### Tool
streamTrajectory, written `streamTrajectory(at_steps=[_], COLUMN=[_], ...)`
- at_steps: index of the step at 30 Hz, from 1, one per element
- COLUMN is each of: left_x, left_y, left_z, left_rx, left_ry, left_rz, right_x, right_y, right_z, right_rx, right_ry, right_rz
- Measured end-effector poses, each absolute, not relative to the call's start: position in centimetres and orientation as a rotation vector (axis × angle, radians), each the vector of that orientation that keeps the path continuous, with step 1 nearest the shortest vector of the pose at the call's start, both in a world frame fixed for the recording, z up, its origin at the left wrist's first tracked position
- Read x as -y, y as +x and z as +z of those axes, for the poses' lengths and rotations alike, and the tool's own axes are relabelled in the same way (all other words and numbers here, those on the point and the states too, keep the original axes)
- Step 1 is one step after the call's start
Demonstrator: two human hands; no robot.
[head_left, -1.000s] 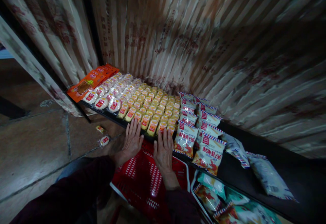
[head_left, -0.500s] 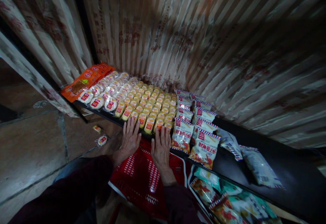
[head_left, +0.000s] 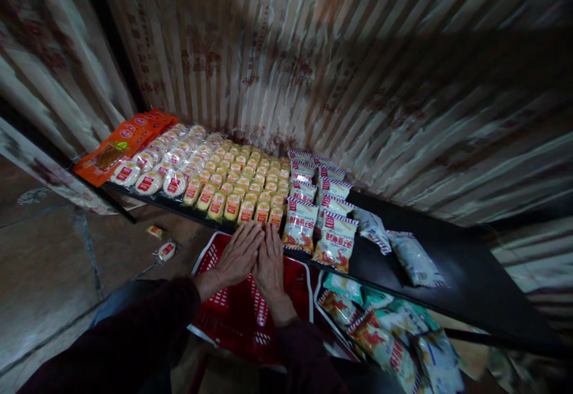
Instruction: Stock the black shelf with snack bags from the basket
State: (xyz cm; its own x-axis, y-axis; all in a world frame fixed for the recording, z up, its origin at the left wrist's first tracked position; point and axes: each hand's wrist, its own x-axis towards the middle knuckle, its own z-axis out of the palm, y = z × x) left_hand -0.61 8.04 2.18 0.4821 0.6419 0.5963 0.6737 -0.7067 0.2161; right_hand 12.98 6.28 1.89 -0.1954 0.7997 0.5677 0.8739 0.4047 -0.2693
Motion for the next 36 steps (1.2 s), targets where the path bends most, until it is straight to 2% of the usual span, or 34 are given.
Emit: streamTrajectory(at_steps=[4, 12, 16, 23, 30, 36], left_x=[-6.9, -4.1, -3.5, -3.8, -5.4, -6.1], left_y=[0.7, 2.5, 4.1, 8.2, 12.2, 13.5], left_z=[2.3, 2.7, 2.8, 3.8, 5.0, 5.0], left_rx=[0.938, 0.751, 0.913, 1.288, 1.604, 1.582], left_ry=[-2.839, -3.131, -3.063, -2.77, -2.52, -2.464], left_rz=[-1.09, -0.875, -0.988, -1.173, -1.088, -1.058], right_x=[-3.7, 1.8, 2.7, 1.1, -2.8, -4.6], right_y=[14.1, 17.0, 18.4, 22.4, 26.9, 28.0], right_z=[0.4, -2.7, -1.9, 2.4, 4.5, 4.1], right_rx=[1.975, 1.935, 1.879, 1.72, 1.625, 1.603], right_ry=[-1.416, -1.522, -1.526, -1.569, -1.556, -1.597], right_rz=[-0.197, -0.112, -0.129, -0.236, -0.384, -0.403])
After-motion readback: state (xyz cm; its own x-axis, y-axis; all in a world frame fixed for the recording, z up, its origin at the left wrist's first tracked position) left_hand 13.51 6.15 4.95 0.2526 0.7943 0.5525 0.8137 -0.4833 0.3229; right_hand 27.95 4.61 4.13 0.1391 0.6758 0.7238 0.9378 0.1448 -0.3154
